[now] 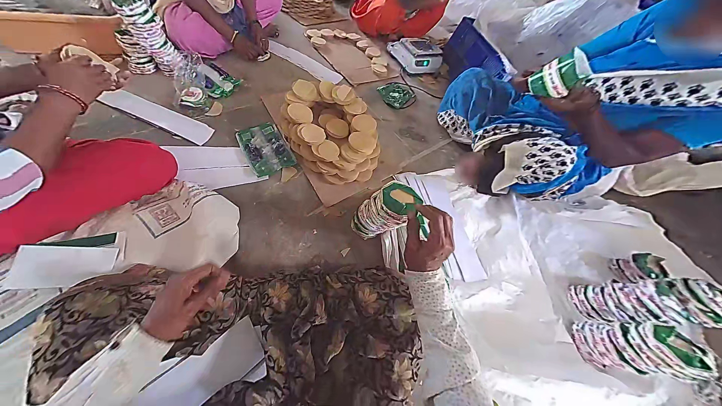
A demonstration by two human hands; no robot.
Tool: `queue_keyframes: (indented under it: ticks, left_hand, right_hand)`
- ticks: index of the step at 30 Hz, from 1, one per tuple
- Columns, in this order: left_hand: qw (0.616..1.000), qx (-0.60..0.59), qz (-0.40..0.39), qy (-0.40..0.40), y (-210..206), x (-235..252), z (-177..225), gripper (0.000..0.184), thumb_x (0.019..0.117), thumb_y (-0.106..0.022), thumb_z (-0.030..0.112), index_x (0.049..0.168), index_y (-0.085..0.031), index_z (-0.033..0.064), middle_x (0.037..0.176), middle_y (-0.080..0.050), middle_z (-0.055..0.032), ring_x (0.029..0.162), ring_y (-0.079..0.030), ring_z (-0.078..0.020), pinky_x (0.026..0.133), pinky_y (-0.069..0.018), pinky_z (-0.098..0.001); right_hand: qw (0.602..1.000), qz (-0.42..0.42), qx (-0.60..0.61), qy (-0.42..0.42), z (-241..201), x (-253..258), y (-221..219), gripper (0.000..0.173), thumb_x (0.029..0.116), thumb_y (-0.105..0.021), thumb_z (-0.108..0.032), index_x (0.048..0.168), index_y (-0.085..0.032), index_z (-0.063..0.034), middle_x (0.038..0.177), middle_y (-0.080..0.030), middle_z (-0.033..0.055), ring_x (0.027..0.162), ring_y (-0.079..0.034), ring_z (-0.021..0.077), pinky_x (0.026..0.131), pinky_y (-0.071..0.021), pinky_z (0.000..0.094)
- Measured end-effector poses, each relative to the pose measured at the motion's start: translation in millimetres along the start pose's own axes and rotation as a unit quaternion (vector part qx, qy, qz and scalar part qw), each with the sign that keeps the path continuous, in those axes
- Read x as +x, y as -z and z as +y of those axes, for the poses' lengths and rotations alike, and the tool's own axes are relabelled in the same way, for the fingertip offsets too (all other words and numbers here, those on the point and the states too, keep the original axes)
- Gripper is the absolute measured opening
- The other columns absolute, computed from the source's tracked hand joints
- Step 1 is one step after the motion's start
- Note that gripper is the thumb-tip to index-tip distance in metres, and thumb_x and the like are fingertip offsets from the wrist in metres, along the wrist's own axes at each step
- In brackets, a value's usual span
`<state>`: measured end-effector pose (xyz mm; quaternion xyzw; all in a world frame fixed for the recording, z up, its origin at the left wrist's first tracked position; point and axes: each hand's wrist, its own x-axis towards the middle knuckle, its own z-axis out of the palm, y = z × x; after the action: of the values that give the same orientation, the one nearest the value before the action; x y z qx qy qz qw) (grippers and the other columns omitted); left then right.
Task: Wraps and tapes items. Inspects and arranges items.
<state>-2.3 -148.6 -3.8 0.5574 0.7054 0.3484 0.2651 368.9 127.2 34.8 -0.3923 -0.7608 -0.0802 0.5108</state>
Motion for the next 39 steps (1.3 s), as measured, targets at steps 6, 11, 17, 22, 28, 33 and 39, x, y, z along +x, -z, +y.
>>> queue_keyframes:
  ticks: [6, 11, 17, 22, 28, 33, 39]
  left_hand:
    - [0.963, 0.094, -0.23, 0.109, -1, -98, -4, 0.061, 0.082, -0.083, 0.035, 0.128, -0.065, -0.0008, 0.126, -0.064, -0.0278, 0.114, -0.062, -0.0491, 0.096, -0.0474, -0.0685]
    - [0.974, 0.06, -0.112, 0.186, -5, -100, 15, 0.034, 0.0933, -0.074, 0.021, 0.114, -0.068, -0.0053, 0.104, -0.071, -0.0272, 0.1, -0.069, -0.0448, 0.092, -0.0511, -0.0631]
    - [0.987, -0.092, 0.037, 0.128, -9, -106, -9, 0.018, 0.092, -0.067, 0.008, 0.105, -0.067, -0.0055, 0.097, -0.07, -0.0156, 0.088, -0.067, -0.0192, 0.083, -0.0546, -0.0357]
    - [0.981, -0.05, -0.1, 0.161, -3, -103, -7, 0.04, 0.0927, -0.073, 0.034, 0.112, -0.07, -0.001, 0.107, -0.071, -0.018, 0.102, -0.068, -0.0308, 0.093, -0.0518, -0.0555]
    - [0.999, 0.004, 0.041, 0.029, -13, -113, -9, 0.028, 0.1008, -0.061, 0.027, 0.107, -0.079, 0.0063, 0.102, -0.078, -0.0121, 0.096, -0.075, -0.0277, 0.085, -0.0579, -0.0523]
    - [0.995, 0.042, 0.084, -0.022, 0, -104, -2, 0.028, 0.1003, -0.058, 0.022, 0.111, -0.078, 0.0073, 0.112, -0.075, -0.0138, 0.104, -0.072, -0.0314, 0.09, -0.055, -0.054]
    - [0.999, 0.008, 0.036, 0.007, 34, -46, 4, 0.041, 0.0988, -0.063, 0.036, 0.121, -0.07, 0.0027, 0.109, -0.075, -0.0147, 0.103, -0.072, -0.0274, 0.094, -0.0543, -0.0528]
  right_hand:
    - [0.997, -0.028, 0.068, -0.031, -46, -17, -4, 0.021, 0.0979, -0.061, -0.012, 0.096, -0.074, 0.0038, 0.091, -0.073, 0.0174, 0.086, -0.071, 0.022, 0.08, -0.0571, 0.0297]
    - [0.981, -0.124, 0.147, 0.003, -99, -28, -13, 0.021, 0.0972, -0.06, -0.01, 0.097, -0.073, 0.0065, 0.09, -0.073, 0.0204, 0.081, -0.071, 0.0223, 0.076, -0.0582, 0.0298]
    - [0.947, -0.223, 0.232, -0.006, -146, -52, -15, 0.022, 0.0957, -0.062, -0.011, 0.099, -0.074, 0.0071, 0.091, -0.073, 0.0205, 0.08, -0.071, 0.0215, 0.076, -0.0593, 0.0318]
    - [0.855, -0.4, 0.324, -0.057, -195, -89, -21, 0.024, 0.0919, -0.068, -0.014, 0.11, -0.074, 0.0002, 0.101, -0.074, 0.0134, 0.083, -0.072, 0.0183, 0.076, -0.0617, 0.0348]
    - [0.755, -0.53, 0.374, -0.101, -233, -112, -27, 0.051, 0.0923, -0.072, -0.032, 0.131, -0.065, -0.0009, 0.12, -0.069, 0.0147, 0.102, -0.068, 0.0191, 0.09, -0.0563, 0.033]
    - [0.723, -0.508, 0.455, -0.11, -244, -113, -35, 0.071, 0.0869, -0.07, -0.057, 0.128, -0.066, 0.0007, 0.119, -0.072, 0.0096, 0.107, -0.068, 0.0125, 0.092, -0.0558, 0.0313]
    - [0.778, -0.408, 0.438, -0.189, -254, -96, -55, 0.014, 0.0899, -0.071, -0.014, 0.092, -0.074, -0.0004, 0.08, -0.074, 0.0022, 0.073, -0.07, 0.0025, 0.07, -0.0586, 0.023]
